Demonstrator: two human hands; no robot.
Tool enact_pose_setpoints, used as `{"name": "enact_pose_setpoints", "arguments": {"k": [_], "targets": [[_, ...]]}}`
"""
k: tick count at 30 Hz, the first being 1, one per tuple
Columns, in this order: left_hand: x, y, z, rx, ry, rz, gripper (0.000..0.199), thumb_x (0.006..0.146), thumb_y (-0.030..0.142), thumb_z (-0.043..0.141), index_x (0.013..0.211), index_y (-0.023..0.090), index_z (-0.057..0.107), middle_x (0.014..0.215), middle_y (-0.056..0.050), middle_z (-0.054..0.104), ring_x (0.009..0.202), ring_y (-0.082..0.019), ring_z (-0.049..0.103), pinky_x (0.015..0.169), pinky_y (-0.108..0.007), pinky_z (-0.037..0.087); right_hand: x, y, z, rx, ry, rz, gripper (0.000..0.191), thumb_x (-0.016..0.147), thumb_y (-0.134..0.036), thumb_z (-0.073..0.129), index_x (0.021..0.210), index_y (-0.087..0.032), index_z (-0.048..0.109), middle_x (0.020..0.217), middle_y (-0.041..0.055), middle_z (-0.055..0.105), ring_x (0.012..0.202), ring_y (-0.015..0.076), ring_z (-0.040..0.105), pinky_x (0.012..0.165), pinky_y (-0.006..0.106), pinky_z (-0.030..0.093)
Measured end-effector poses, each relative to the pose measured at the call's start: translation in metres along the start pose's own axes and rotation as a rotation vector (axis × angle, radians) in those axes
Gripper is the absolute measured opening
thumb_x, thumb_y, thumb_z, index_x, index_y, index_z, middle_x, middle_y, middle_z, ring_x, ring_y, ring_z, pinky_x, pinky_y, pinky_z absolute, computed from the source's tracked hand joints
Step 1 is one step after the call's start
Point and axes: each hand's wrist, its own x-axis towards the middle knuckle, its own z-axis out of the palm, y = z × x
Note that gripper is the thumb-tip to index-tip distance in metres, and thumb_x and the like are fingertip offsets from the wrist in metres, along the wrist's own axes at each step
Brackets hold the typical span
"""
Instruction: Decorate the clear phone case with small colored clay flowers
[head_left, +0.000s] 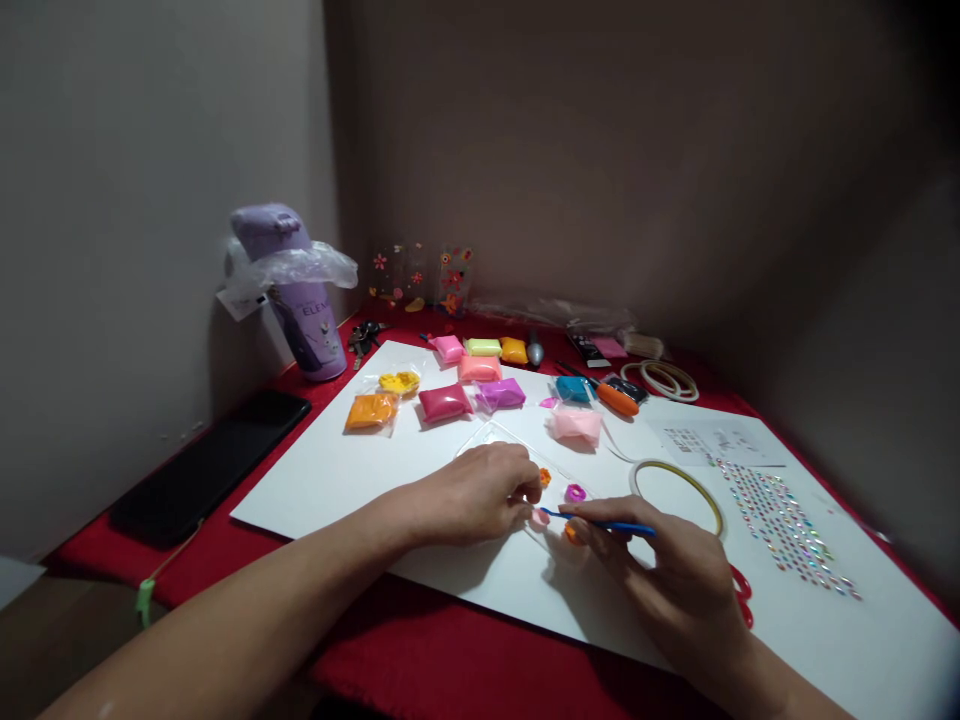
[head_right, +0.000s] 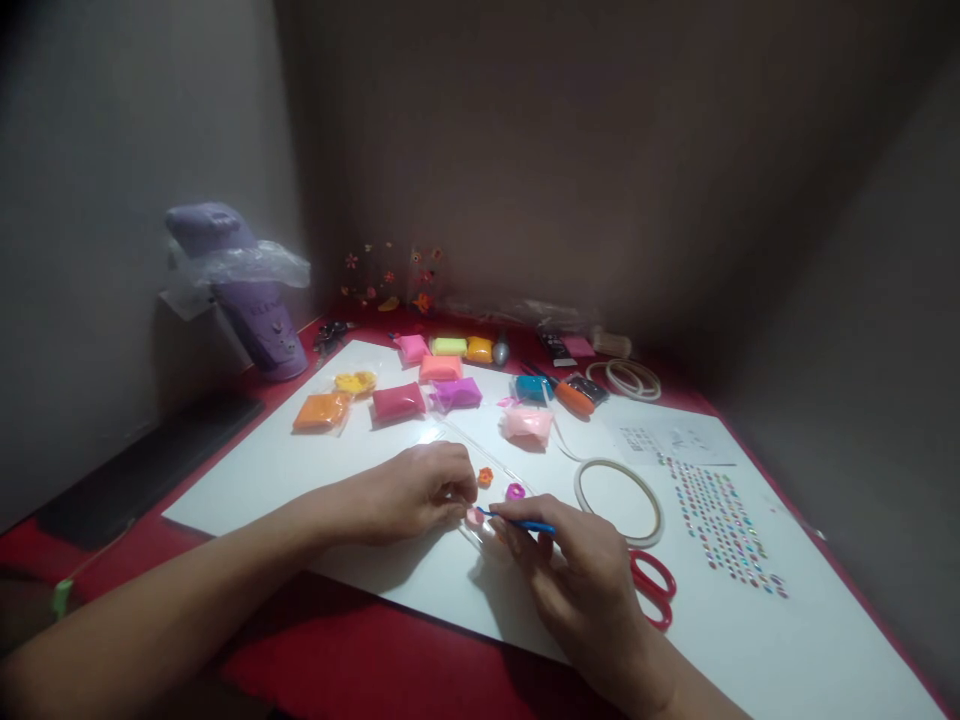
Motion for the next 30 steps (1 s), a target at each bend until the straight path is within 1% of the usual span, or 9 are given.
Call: {"name": "enact_pose_setpoints", "arguments": {"k": [6,12,16,19,22,26,30], "targets": [[-0.0003,0.0002,0.0009,0.002,-0.003,-0.019,0.002,0.08,0.016,0.057,0.079,0.016,0.06,0.084,-0.003,0.059,0.079,-0.015,0.053,0.07,-0.026,0.042,0.0023,0.0003,0.0012,0.039,0.013,0.034,0.012,0.085,-0.017,0.061,0.095,-0.02,0.067,0.081,0.0032,0.073,0.068,0.0156,0.069,0.056,0.022,0.055],[0.0002,0.0003,0.001,0.004,-0.009,-0.012,0.004,0.079,0.014,0.057,0.081,0.016,0.06,0.088,-0.004,0.06,0.082,-0.016,0.054,0.072,-0.026,0.042,0.0026,-0.0012,0.001,0.112,-0.048,0.057,0.012,0.087,-0.018,0.058,0.095,-0.021,0.066,0.08,0.002,0.071,0.07,0.0139,0.068,0.057,0.021,0.054],[0.0004,-0.0002,0.0013,0.018,-0.009,-0.022,0.003,0.079,0.015,0.057,0.081,0.016,0.059,0.087,-0.004,0.06,0.081,-0.016,0.054,0.071,-0.026,0.042,0.0012,-0.0003,0.0005,0.117,-0.055,0.086,0.013,0.087,-0.018,0.058,0.098,-0.021,0.065,0.084,0.0034,0.071,0.072,0.0156,0.068,0.057,0.022,0.055],[0.0004,-0.0006,0.0013,0.015,-0.01,-0.024,0.005,0.08,0.016,0.057,0.084,0.017,0.06,0.088,-0.003,0.06,0.082,-0.016,0.054,0.072,-0.026,0.043,0.0029,-0.0004,0.0007,0.114,-0.054,0.062,0.014,0.087,-0.018,0.058,0.097,-0.021,0.066,0.085,0.0039,0.072,0.073,0.0164,0.069,0.059,0.023,0.055],[0.0004,-0.0007,0.001,0.005,-0.005,-0.02,0.006,0.079,0.016,0.058,0.085,0.017,0.06,0.088,-0.003,0.06,0.082,-0.016,0.054,0.072,-0.026,0.042,0.0043,-0.0005,0.0007,0.109,-0.055,0.037,0.013,0.087,-0.017,0.057,0.095,-0.021,0.066,0.082,0.0028,0.071,0.072,0.0154,0.069,0.059,0.022,0.055],[0.0002,-0.0006,0.0009,0.004,-0.001,-0.012,0.002,0.079,0.017,0.057,0.08,0.016,0.059,0.086,-0.003,0.06,0.08,-0.015,0.054,0.071,-0.025,0.042,0.0015,0.0015,0.0003,0.032,0.002,0.035,0.01,0.086,-0.017,0.06,0.094,-0.021,0.064,0.082,0.0013,0.071,0.068,0.0129,0.067,0.057,0.021,0.052],[-0.0003,-0.0002,0.0004,0.0,-0.003,-0.021,0.004,0.08,0.02,0.058,0.079,0.016,0.058,0.085,-0.003,0.059,0.079,-0.015,0.053,0.069,-0.025,0.041,-0.0016,0.0016,-0.0001,-0.05,0.077,0.054,0.007,0.085,-0.019,0.064,0.091,-0.022,0.063,0.079,-0.0006,0.069,0.06,0.0102,0.062,0.054,0.021,0.048]]}}
